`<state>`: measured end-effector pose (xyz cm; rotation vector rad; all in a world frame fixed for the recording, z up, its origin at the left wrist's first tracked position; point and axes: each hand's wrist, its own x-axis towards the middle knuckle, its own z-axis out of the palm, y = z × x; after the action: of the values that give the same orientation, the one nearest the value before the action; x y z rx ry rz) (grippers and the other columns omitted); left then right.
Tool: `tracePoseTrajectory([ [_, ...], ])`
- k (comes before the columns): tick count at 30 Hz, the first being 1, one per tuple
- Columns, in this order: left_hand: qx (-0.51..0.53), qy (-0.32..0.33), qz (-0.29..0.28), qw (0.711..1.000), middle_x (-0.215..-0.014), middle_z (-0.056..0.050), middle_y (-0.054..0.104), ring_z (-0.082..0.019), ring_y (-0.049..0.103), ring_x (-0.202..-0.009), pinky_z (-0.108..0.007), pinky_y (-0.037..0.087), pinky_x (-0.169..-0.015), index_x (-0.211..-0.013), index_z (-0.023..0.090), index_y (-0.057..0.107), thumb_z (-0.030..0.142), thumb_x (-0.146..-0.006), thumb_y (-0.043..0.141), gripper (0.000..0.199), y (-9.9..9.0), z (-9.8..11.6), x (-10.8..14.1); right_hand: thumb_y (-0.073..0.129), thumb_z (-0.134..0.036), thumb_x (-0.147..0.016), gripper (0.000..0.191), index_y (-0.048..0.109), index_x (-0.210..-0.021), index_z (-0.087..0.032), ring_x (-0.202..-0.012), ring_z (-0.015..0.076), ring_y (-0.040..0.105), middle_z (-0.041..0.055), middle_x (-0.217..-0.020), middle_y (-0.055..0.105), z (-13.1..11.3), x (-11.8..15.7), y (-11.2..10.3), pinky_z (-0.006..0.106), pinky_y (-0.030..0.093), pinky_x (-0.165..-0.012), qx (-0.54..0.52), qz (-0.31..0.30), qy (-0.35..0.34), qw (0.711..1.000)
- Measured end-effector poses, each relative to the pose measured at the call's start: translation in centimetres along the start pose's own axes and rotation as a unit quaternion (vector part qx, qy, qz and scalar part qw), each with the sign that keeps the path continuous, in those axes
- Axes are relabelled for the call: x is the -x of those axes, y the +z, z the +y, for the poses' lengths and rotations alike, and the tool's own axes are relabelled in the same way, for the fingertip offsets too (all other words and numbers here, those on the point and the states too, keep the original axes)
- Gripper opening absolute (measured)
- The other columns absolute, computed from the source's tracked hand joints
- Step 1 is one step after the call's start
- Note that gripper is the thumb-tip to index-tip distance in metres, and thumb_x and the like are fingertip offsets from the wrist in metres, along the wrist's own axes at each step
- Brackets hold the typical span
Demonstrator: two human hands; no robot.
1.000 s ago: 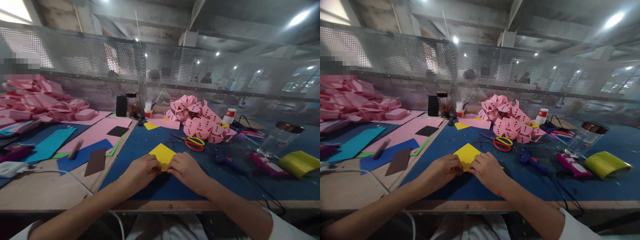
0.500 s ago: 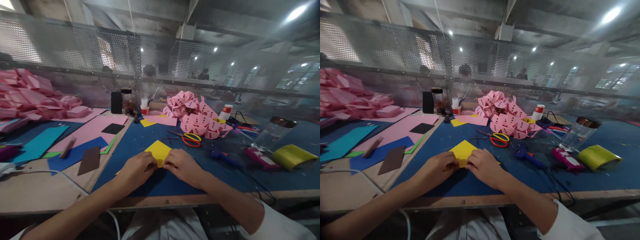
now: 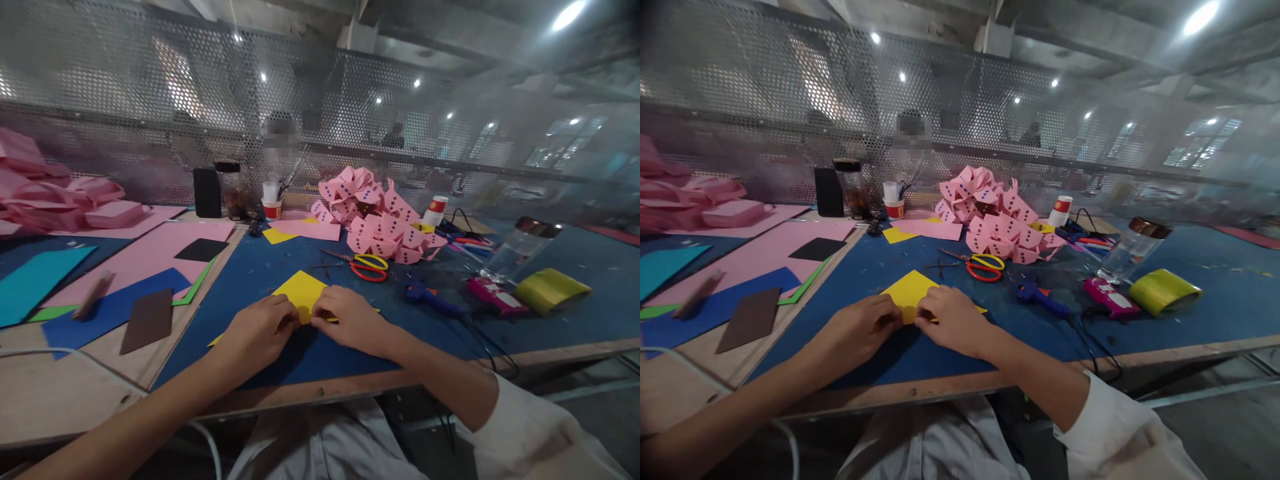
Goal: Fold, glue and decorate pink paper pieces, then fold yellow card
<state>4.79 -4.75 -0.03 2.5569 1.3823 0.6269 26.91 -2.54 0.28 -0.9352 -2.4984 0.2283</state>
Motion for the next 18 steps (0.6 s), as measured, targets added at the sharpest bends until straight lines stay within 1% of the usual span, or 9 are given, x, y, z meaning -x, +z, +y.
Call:
tracePoseTrajectory([
  [5, 0.001, -0.01, -0.01, 1.0, -0.084, -0.005, 0.067, -0.019, 0.062, -0.079, -0.029, 0.041, -0.069, -0.081, 0.02, 0.062, 0.019, -0.09, 0.049, 0.017, -0.3, 0.2, -0.2, 0.068, -0.02, -0.087, 0.004, 0.065, -0.086, -0.018, -0.084, 0.0157, 0.058, 0.0016, -0.087, 0.065, 0.1, -0.2, 0.0, 0.027, 0.042, -0.075, -0.037, -0.005, 0.015, 0.999],
  [9, 0.009, -0.023, -0.021, 0.999, -0.084, -0.005, 0.067, -0.019, 0.062, -0.078, -0.029, 0.04, -0.069, -0.082, 0.02, 0.063, 0.021, -0.091, 0.049, 0.017, -0.4, 0.3, -0.4, 0.069, -0.02, -0.085, 0.003, 0.066, -0.084, -0.018, -0.082, 0.0151, 0.058, 0.0012, -0.085, 0.066, -0.1, -0.4, 0.1, 0.026, 0.042, -0.072, -0.053, -0.012, 0.052, 0.997],
  [12, 0.021, -0.036, -0.026, 0.999, -0.083, -0.004, 0.066, -0.019, 0.061, -0.076, -0.029, 0.039, -0.067, -0.081, 0.02, 0.062, 0.022, -0.09, 0.05, 0.015, -0.4, 0.3, -0.4, 0.068, -0.02, -0.083, 0.003, 0.067, -0.08, -0.018, -0.077, 0.0139, 0.058, 0.0005, -0.082, 0.067, -0.2, -0.6, 0.2, 0.025, 0.04, -0.068, -0.059, -0.023, 0.078, 0.995],
  [18, 0.027, -0.051, -0.034, 0.998, -0.084, -0.004, 0.067, -0.019, 0.06, -0.075, -0.028, 0.038, -0.066, -0.081, 0.02, 0.062, 0.022, -0.088, 0.051, 0.014, -0.4, 0.4, -0.5, 0.065, -0.02, -0.081, 0.006, 0.066, -0.075, -0.019, -0.07, 0.0112, 0.054, -0.0019, -0.076, 0.065, -0.4, -1.1, 0.4, 0.024, 0.032, -0.06, -0.05, -0.026, 0.098, 0.994],
])
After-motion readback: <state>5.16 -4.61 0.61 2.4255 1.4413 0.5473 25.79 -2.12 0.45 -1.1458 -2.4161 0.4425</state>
